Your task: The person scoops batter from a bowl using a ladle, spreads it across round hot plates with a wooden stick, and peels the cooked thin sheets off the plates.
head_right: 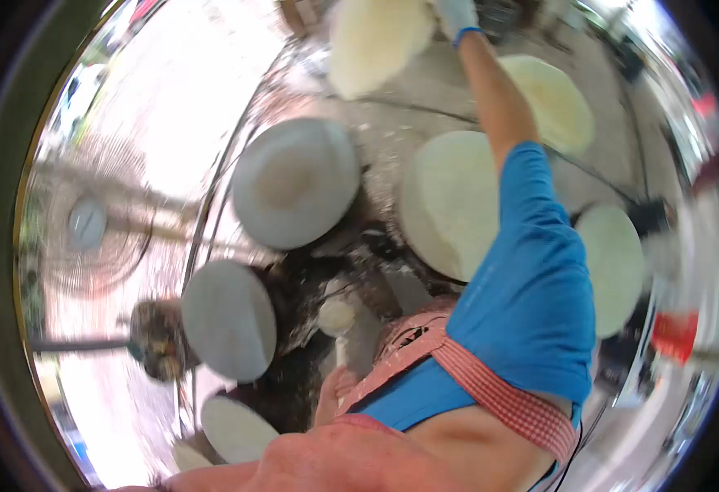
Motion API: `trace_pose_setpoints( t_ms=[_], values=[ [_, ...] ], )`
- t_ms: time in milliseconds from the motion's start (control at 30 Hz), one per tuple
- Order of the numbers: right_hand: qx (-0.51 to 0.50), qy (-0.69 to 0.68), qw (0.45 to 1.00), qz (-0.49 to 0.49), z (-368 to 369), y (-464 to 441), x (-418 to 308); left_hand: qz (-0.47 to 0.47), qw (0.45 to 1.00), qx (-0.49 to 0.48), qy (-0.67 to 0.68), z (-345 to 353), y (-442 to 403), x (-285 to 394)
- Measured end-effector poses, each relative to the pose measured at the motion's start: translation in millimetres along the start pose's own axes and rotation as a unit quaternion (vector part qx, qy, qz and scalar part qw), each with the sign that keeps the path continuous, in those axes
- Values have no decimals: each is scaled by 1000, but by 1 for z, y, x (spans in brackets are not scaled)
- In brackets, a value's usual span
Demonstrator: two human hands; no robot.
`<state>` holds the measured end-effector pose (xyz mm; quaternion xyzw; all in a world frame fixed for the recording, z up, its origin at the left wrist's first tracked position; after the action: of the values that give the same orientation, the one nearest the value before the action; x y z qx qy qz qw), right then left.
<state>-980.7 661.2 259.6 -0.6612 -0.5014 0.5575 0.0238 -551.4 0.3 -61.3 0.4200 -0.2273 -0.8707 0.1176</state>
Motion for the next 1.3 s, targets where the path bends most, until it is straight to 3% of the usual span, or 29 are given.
trace_pose_setpoints(
  t_ms=[33, 100, 167, 200, 267, 300, 333, 367, 467, 533, 567, 633, 667, 733, 833, 900, 933, 967, 1000, 1033, 1067, 1100, 1133, 1200, 1300],
  values=[
    [89, -213, 969, 89, -42, 12, 18, -45, 997, -63, 25, 15, -8, -14],
    [122, -184, 969, 108, -133, 21, 64, -46, 998, -48, 14, 26, -27, -39],
    [169, -118, 944, 257, -204, 80, 79, -17, 999, -42, 12, 37, -42, -52],
    [194, -118, 930, 290, -235, 104, 99, 149, 979, 63, -121, 21, -46, -27],
    [247, -125, 899, 338, -295, 155, 151, 306, 903, 161, -256, 31, -40, -11],
    [277, -132, 882, 357, -314, 185, 178, 230, 968, 67, -77, 45, -53, -41],
    [305, -112, 876, 356, -327, 214, 184, 129, 986, 11, 105, 59, -62, -72],
    [333, -85, 859, 379, -340, 243, 219, 85, 988, -6, 130, 68, -66, -86],
    [379, -112, 827, 400, -337, 312, 311, 72, 996, -4, 47, 65, -66, -84],
    [374, -53, 778, 502, -325, 352, 346, 81, 997, 6, -7, 68, -64, -74],
    [374, -55, 774, 507, -321, 362, 364, 85, 996, 10, -32, 67, -61, -69],
    [309, 118, 783, 527, -329, 361, 387, 90, 994, 13, -64, 60, -58, -62],
    [296, 120, 786, 529, -329, 362, 382, 96, 993, 14, -68, 60, -57, -62],
    [162, 414, 745, 497, -348, 330, 344, 110, 994, -9, -12, 59, -57, -74],
    [87, 502, 695, 508, -353, 306, 262, 140, 985, -65, 78, 74, -64, -103],
    [-22, 485, 746, 455, -316, 277, 222, 195, 977, -83, 37, 66, -67, -97],
    [-22, 495, 785, 372, -291, 262, 218, 229, 969, -86, 14, 58, -68, -94],
    [-45, 417, 860, 292, -253, 251, 241, 272, 959, -81, -12, 49, -68, -91],
    [-76, 352, 898, 253, -210, 240, 222, 318, 945, -71, -36, 41, -66, -90],
    [-76, 211, 956, 188, -157, 232, 215, 363, 929, -60, -49, 30, -64, -91],
    [-125, 263, 952, 97, -112, 223, 117, 409, 910, -48, -55, 17, -57, -94],
    [-173, 288, 933, 131, -62, 231, 115, 451, 890, -47, -47, 6, -52, -98],
    [-280, 157, 911, 259, -17, 253, 55, 489, 870, -52, -30, -7, -46, -102],
    [-423, 92, 872, 229, 99, 289, 44, 552, 827, -101, 38, -38, -31, -118],
    [-572, 12, 819, 47, 182, 396, -112, 566, 746, -292, 194, -97, -7, -176]
  ],
)
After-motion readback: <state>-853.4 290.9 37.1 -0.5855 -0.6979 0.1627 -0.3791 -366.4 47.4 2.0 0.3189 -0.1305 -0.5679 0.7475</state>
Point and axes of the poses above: each hand's wrist, its own y-axis away from the middle knuckle, its own z-axis out of the palm, x = y × z, the point moved 10 cm from there along -y, towards the middle knuckle, and after that the axes turned 13 degrees about y, right-handed, at the moved point
